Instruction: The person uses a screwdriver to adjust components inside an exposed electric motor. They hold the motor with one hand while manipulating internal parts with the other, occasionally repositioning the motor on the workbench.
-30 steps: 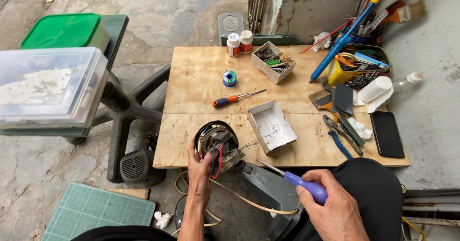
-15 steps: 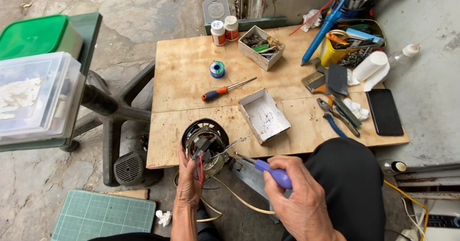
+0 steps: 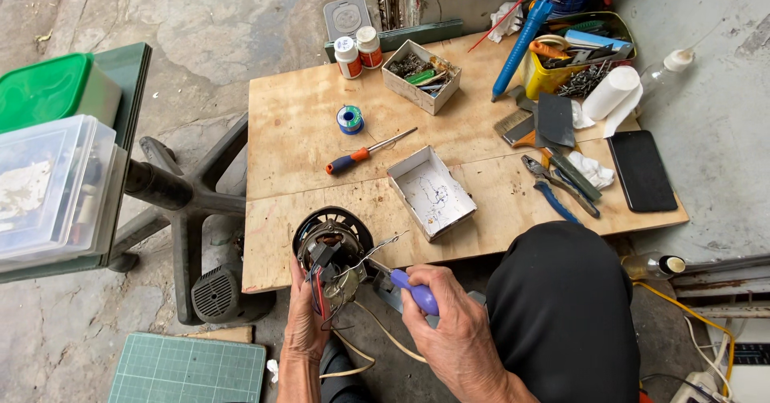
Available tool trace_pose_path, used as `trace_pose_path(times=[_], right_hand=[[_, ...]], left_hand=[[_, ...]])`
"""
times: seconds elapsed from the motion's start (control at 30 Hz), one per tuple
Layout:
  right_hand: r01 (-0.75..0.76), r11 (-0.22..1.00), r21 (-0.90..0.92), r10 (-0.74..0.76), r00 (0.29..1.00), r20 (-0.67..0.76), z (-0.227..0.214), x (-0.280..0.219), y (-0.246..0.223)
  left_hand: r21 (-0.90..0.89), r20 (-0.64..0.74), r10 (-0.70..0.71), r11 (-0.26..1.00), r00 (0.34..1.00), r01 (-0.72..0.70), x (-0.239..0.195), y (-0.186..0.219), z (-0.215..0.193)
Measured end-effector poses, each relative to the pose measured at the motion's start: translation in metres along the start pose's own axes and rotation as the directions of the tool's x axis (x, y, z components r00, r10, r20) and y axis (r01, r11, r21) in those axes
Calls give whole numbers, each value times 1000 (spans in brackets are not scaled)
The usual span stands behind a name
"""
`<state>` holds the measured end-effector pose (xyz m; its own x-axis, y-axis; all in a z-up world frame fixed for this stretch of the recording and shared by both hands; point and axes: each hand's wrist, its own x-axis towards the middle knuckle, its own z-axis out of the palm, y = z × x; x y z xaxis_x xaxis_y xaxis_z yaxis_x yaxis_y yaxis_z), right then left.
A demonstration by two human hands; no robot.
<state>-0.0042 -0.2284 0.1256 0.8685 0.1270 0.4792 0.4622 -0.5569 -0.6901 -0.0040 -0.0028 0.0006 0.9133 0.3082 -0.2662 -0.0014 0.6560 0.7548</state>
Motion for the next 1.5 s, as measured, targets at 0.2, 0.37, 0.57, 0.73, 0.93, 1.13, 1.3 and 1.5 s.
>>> trace_pose_path(times=[0.2,0.37,0.57,0.73,0.93,1.13,1.3,1.5], right_hand=[[4,1000,-15,-4,1000,6,-3,-1,4],[13,1000,6,-13,1000,11,-2,1,3],[285,958,-40,-276,949,152,-12,7,-8],[433,900,-51,-392,855,340,-18,3,3],[428,904,-6,-369,786,497,-30,35,0],[-367,877,-310,476,574,666,-22,77,-9],[-882,372,-288,737,92,669,-2,109,-13],[-827,453,-333,747,148,648,14,108,-2]], left_hand=[[58,-116,-36,997,993,42,-2,4,11],[78,-142,-40,996,989,52,-3,6,15],[107,-134,-58,992,989,72,5,-6,-7],[228,-266,-52,967,963,115,-1,19,43],[489,-415,-113,809,903,327,-9,46,82],[454,-362,1,873,932,176,-6,31,63],[434,-348,-31,881,937,191,-3,35,58],[416,-316,-20,896,949,157,0,40,55]])
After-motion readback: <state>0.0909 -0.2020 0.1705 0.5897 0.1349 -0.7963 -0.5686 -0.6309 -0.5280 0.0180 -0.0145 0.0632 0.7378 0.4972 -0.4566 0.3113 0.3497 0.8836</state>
